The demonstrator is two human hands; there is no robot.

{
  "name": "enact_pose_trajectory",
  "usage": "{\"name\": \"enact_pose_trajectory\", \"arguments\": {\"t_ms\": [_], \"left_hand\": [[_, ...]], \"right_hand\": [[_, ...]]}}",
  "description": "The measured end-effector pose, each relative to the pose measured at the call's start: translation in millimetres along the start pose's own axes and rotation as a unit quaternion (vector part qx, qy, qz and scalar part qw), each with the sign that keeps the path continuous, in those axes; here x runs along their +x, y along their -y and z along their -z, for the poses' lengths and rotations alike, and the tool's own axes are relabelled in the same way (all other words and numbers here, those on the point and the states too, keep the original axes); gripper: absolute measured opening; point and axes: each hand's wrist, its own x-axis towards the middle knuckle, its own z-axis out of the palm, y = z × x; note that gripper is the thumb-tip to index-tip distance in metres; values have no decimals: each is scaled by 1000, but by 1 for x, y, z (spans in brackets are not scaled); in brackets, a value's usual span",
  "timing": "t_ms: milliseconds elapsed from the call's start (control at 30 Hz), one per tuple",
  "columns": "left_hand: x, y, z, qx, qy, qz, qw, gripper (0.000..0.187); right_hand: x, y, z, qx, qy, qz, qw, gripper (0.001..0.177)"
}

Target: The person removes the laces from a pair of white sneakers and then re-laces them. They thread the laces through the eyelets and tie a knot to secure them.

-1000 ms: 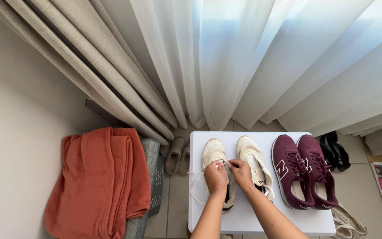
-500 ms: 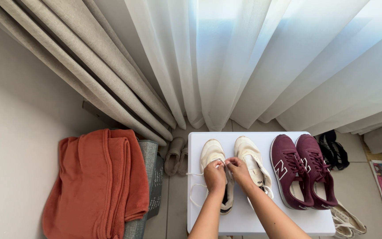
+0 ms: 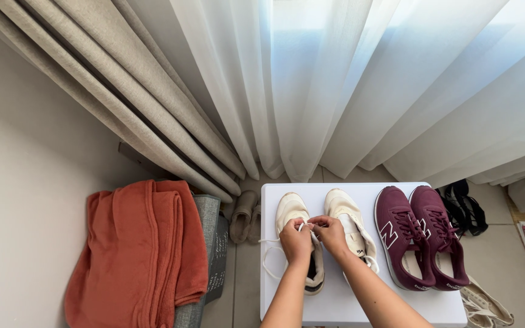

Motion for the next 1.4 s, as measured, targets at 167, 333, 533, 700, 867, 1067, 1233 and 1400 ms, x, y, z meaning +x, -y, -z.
{"name": "enact_pose_trajectory", "arguments": {"t_ms": [167, 333, 533, 700, 867, 1067, 1233, 1400], "left_hand": [[1, -3, 5, -32, 45, 73, 996, 20], [-4, -7, 3, 23, 17, 6, 1000, 20], [0, -4, 3, 72, 34, -26, 996, 20], [2, -7, 9, 164, 52, -86, 981, 20], [1, -12, 17, 200, 68, -109, 971, 20], [-9, -26, 20, 237, 81, -133, 959, 20], [-18, -20, 33, 147, 90, -176, 969, 24], [-24, 5, 51, 102, 36, -192, 975, 35]], "right_hand": [[-19, 26, -8, -124, -77, 60, 987, 13], [-28, 42, -4, -65, -54, 53, 995, 9], [-24, 59, 20, 90, 10, -12, 996, 11], [-41, 124, 75, 119, 6, 37, 992, 11], [-86, 225, 156, 181, -127, 179, 959, 9], [-137, 298, 231, 271, -176, 375, 869, 12], [-138, 291, 226, 146, -239, 375, 884, 10], [-106, 248, 189, -284, -76, 1, 956, 31]]}}
